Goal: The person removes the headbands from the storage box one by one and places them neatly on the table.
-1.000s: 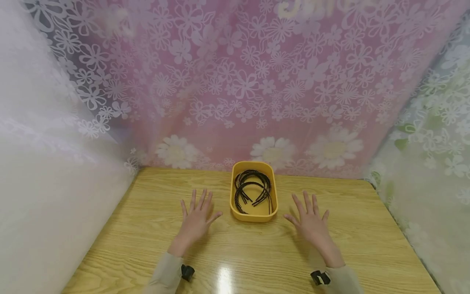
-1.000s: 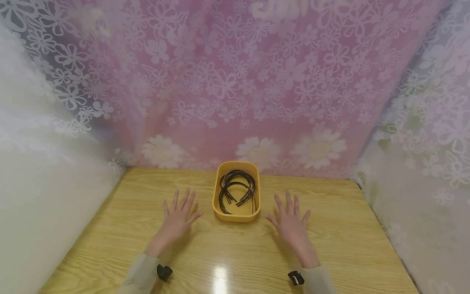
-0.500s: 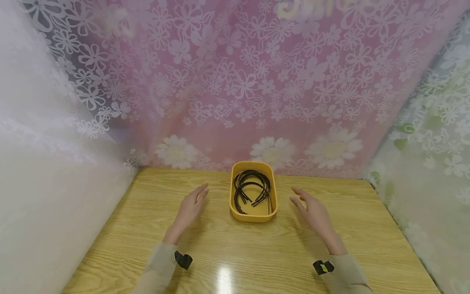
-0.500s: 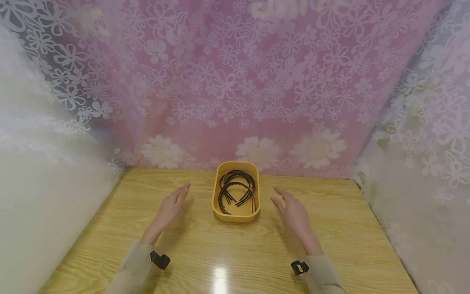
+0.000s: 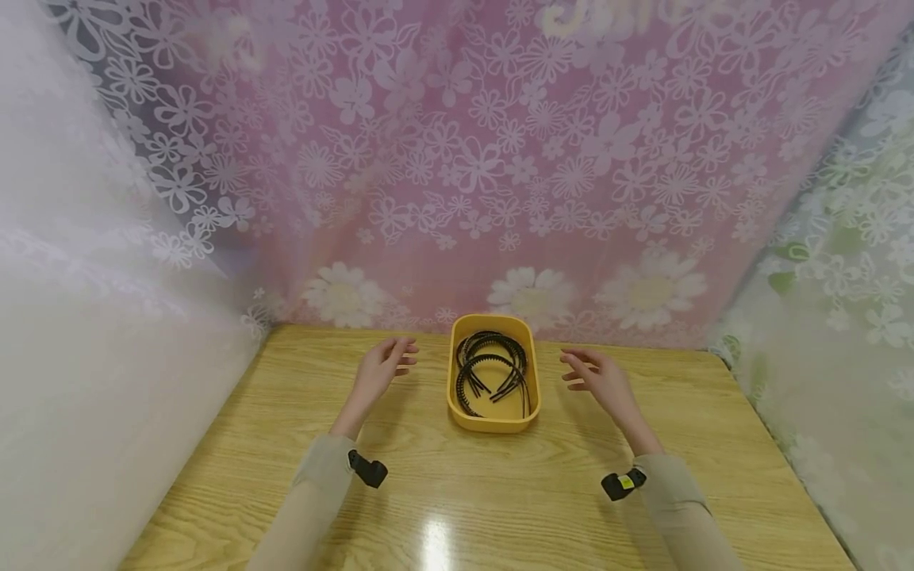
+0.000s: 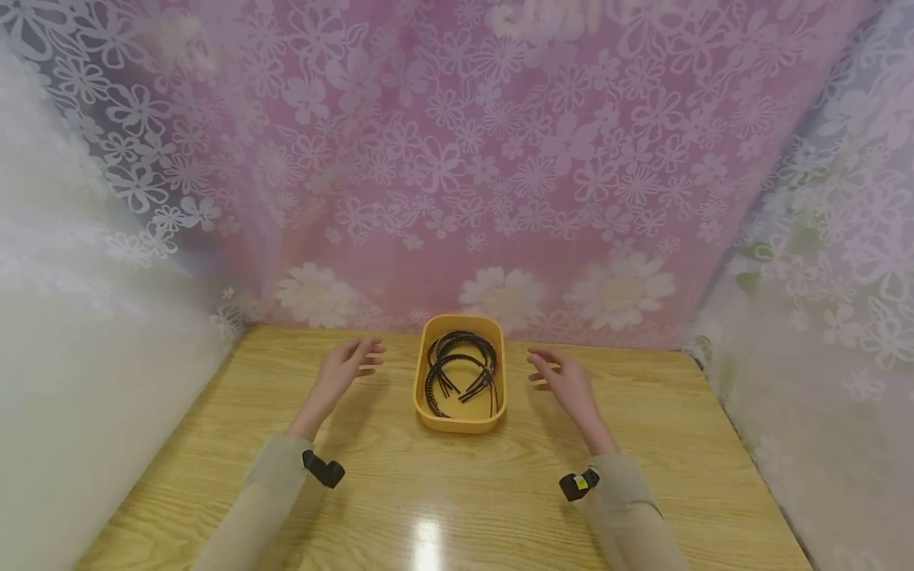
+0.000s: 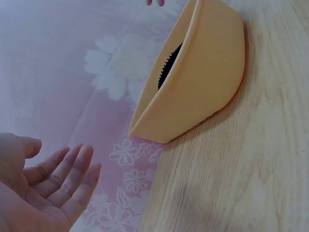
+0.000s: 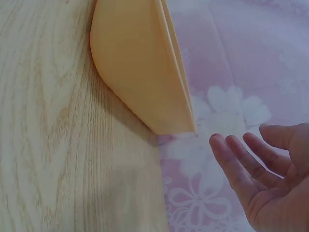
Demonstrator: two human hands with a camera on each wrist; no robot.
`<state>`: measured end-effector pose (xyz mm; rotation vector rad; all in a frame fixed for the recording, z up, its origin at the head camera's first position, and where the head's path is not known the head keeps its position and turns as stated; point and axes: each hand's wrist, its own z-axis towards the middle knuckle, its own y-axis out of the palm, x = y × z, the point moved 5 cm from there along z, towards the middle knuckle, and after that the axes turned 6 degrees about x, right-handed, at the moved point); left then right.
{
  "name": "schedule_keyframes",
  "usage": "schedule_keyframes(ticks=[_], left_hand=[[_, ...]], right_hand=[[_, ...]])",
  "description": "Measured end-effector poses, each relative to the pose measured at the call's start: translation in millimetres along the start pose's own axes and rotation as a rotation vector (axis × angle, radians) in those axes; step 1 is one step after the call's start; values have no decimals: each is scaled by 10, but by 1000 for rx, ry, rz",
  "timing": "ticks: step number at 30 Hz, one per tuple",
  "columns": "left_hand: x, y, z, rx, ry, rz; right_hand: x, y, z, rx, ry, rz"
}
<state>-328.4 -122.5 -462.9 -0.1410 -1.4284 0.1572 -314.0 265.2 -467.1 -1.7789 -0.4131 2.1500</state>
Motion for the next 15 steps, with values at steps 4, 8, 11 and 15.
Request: schedule_keyframes(ticks=[4,8,11,15], left_hand=[[-72,93,155,-4,-18,-15],[-146,183,257,2,-63,-43],[-218,261,305,-8,-117,-53],[-324,372,336,-49,-191,-48]], right_hand=[[90,61,120,-17,53,85],[167,158,216,-43,105,146],[210,235,278,-74,143,172],[237,330,338,-114,176,172]])
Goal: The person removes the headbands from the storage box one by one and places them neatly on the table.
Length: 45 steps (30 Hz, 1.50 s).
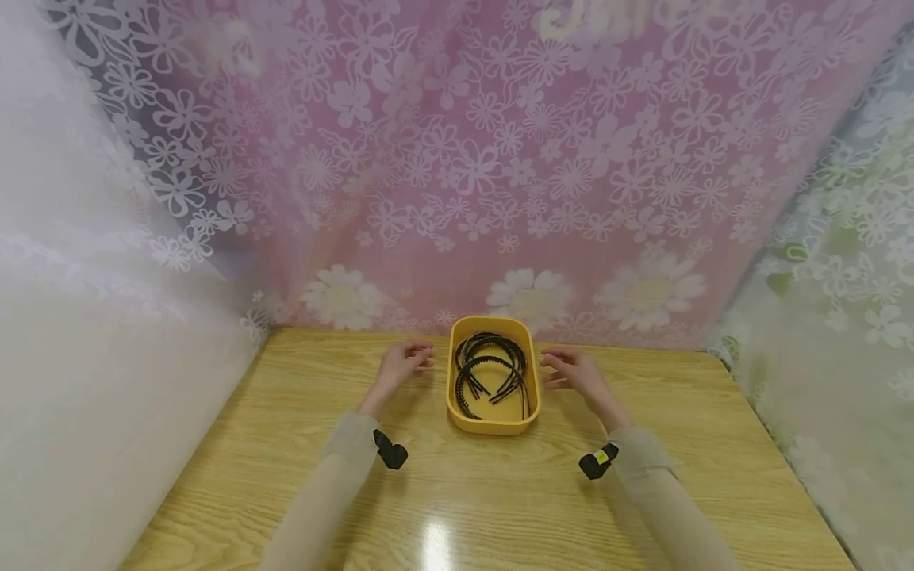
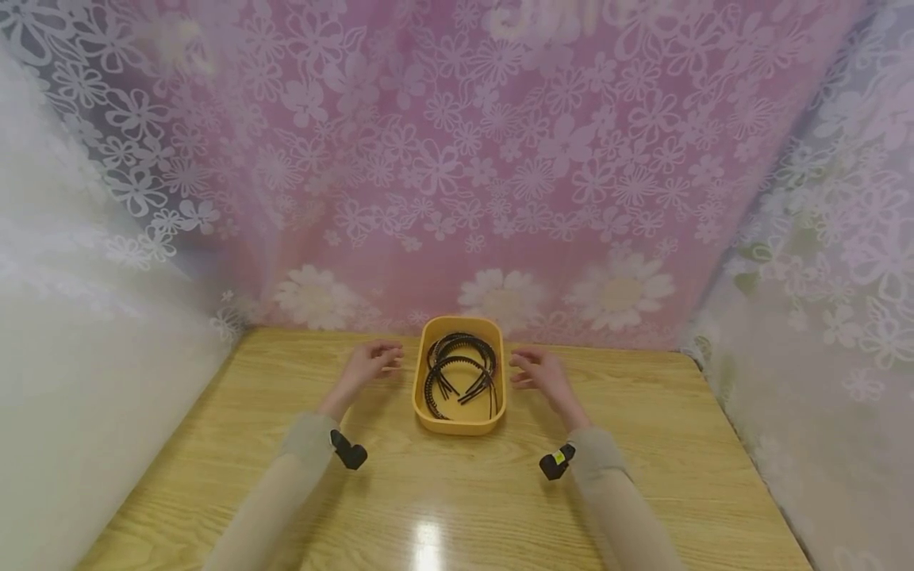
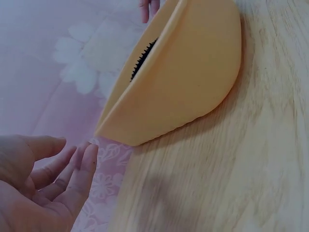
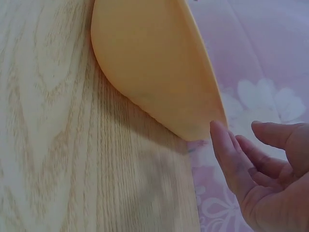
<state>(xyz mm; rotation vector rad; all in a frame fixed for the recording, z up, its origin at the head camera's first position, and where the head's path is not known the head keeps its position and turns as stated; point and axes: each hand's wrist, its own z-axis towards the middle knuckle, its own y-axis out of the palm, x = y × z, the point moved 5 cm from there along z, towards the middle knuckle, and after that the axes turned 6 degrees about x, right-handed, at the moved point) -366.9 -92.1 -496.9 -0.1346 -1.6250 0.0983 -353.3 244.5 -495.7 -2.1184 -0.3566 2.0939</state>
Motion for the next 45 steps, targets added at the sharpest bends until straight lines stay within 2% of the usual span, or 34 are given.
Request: schedule_keyframes(ticks=[3,10,13,16,19,26,36,41,45], left_hand=[[-57,66,16,-31,-24,25],[-117,191,31,-79,-5,78],[-160,228,49,-81,-38,64],[-187,255,75,-77,-34,85],[-184,267,74,-70,-34,105],[-182,289,82,-66,-84,57],[-158,294,50,-65,-86,69],[-165,283,41,-84,-60,64],[-154,288,6,-89,-75,40]], right_hand=[[24,61,46,-16,20,-17],[75,132,97,2,55,-25],[79,150,108,9,55,-35],[86,169,111,5,55,-25],[97,178,111,4,57,-16],[104,171,112,18,62,-18],[110,161,105,20,65,-31],[94,168,79,17,63,-19],[97,161,58,16,56,-12]])
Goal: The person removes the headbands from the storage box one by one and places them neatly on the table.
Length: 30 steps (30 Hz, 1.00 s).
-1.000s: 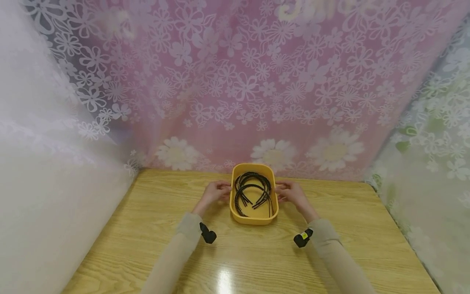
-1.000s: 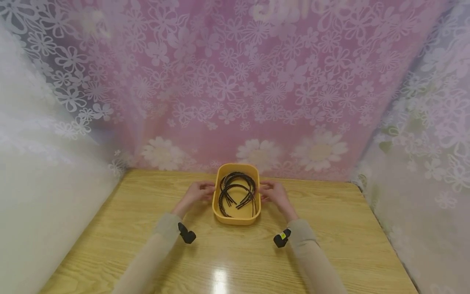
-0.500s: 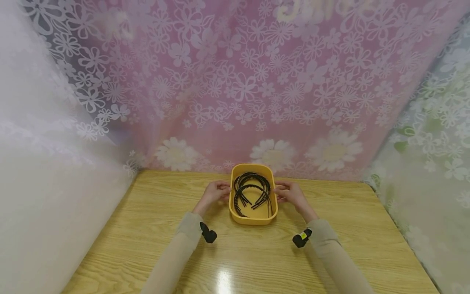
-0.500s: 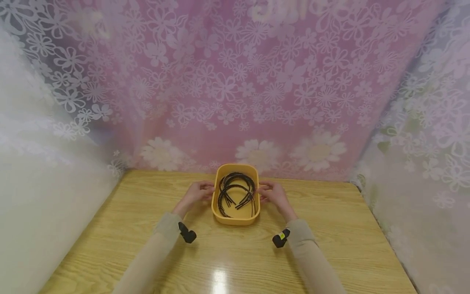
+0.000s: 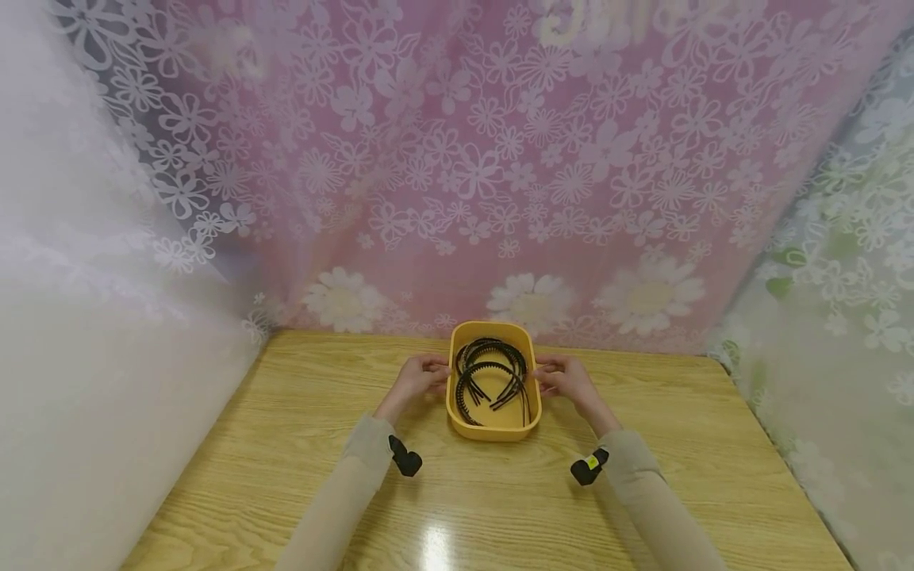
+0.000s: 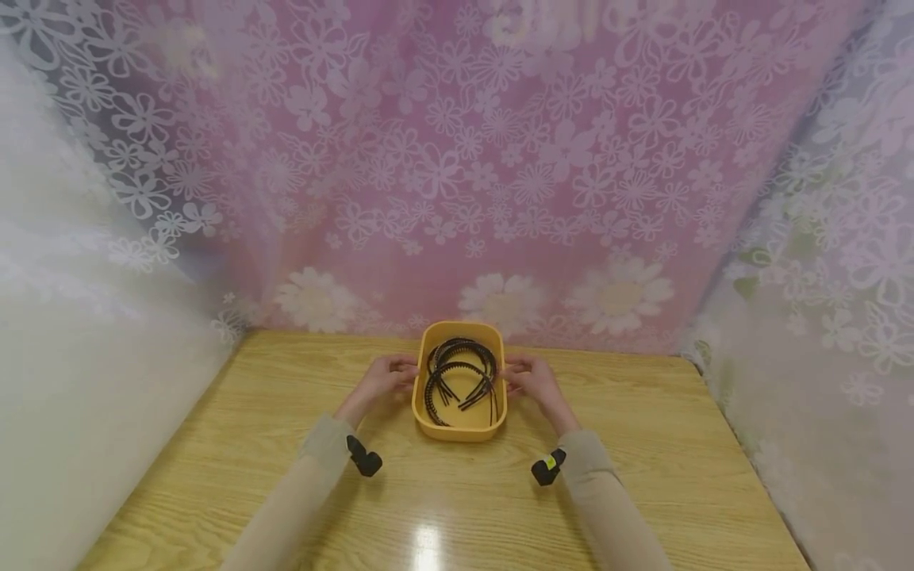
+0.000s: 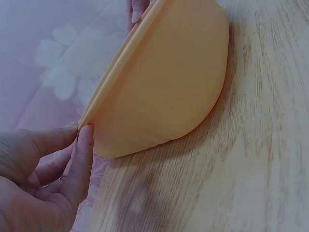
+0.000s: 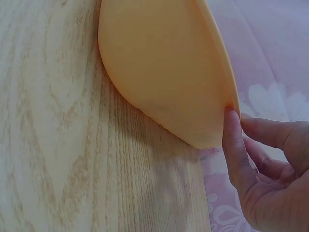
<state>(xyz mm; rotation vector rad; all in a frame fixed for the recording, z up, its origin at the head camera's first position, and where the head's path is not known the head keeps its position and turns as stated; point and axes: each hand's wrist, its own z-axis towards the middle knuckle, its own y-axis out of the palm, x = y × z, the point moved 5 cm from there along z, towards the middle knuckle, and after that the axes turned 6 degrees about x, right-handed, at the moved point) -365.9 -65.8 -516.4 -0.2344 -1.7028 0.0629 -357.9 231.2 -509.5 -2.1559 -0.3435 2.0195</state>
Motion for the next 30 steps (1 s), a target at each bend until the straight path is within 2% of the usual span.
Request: schedule_keyframes(ticks=[6,13,30], left_hand=[[-11,19,-28,8,-22,-6],[-53,16,-32,3,11,24],[-70,19,-128,6,19,-15]], right_hand=[[20,-13,-23,-1,-16,-4],[15,-6,-69,-7,-8,3],[55,13,-130,31,-5,1]])
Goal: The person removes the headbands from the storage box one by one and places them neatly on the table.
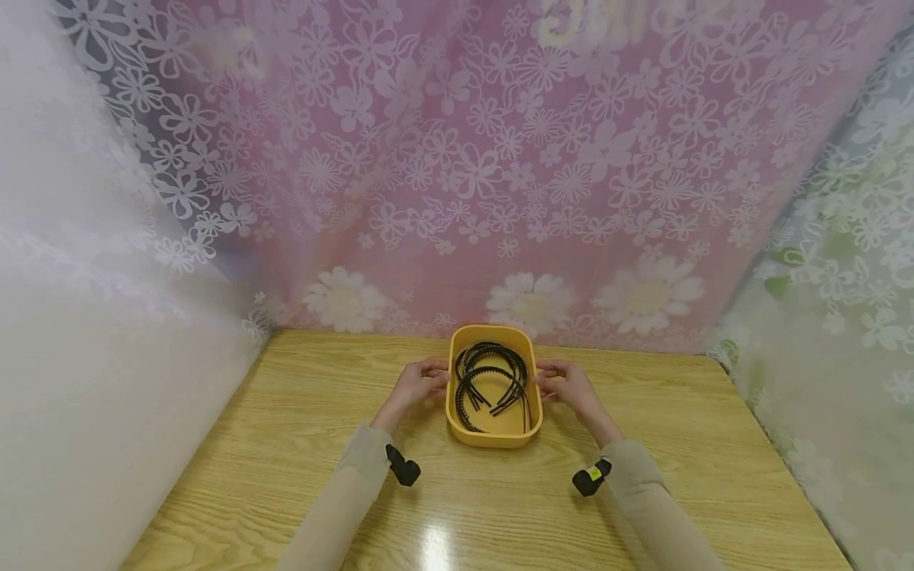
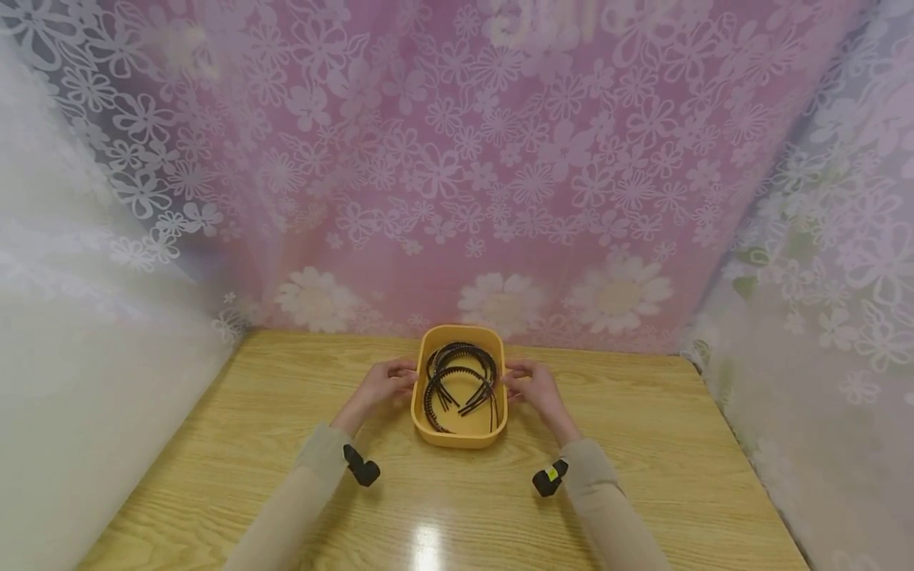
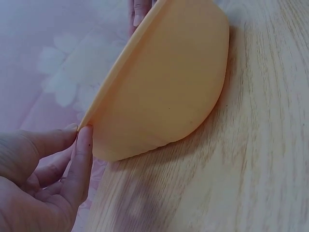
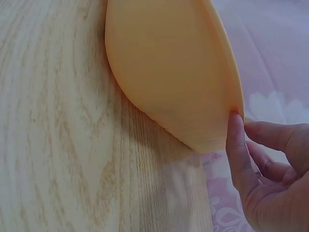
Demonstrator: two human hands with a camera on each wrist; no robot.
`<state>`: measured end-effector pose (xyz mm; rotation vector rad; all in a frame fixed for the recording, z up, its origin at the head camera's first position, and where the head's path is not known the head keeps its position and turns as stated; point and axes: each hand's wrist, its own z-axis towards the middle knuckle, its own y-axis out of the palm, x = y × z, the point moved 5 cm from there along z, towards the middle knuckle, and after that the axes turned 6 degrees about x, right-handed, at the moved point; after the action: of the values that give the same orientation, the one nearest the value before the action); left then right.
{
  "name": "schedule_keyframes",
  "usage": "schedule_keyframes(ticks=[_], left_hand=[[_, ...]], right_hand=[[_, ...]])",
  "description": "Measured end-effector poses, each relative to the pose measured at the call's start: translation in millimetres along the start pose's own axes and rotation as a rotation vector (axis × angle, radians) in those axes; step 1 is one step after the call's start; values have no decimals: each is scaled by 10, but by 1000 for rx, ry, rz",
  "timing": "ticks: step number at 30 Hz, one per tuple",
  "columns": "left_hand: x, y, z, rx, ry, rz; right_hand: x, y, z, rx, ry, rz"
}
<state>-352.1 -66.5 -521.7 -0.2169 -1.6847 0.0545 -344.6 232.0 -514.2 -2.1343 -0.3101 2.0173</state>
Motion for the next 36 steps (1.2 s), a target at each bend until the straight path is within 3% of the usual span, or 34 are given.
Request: schedule_keyframes(ticks=[7,17,36], left_hand=[[50,0,-84,-21,21,-35],[-33,14,-79,1,-4,2],[-49,33,-197,7,-19,-35]], right_hand=[[11,5,-38,-6,-14,-3],[-13,6,-130,-5,-12,2],[-13,3,-264,6,-7,-5]])
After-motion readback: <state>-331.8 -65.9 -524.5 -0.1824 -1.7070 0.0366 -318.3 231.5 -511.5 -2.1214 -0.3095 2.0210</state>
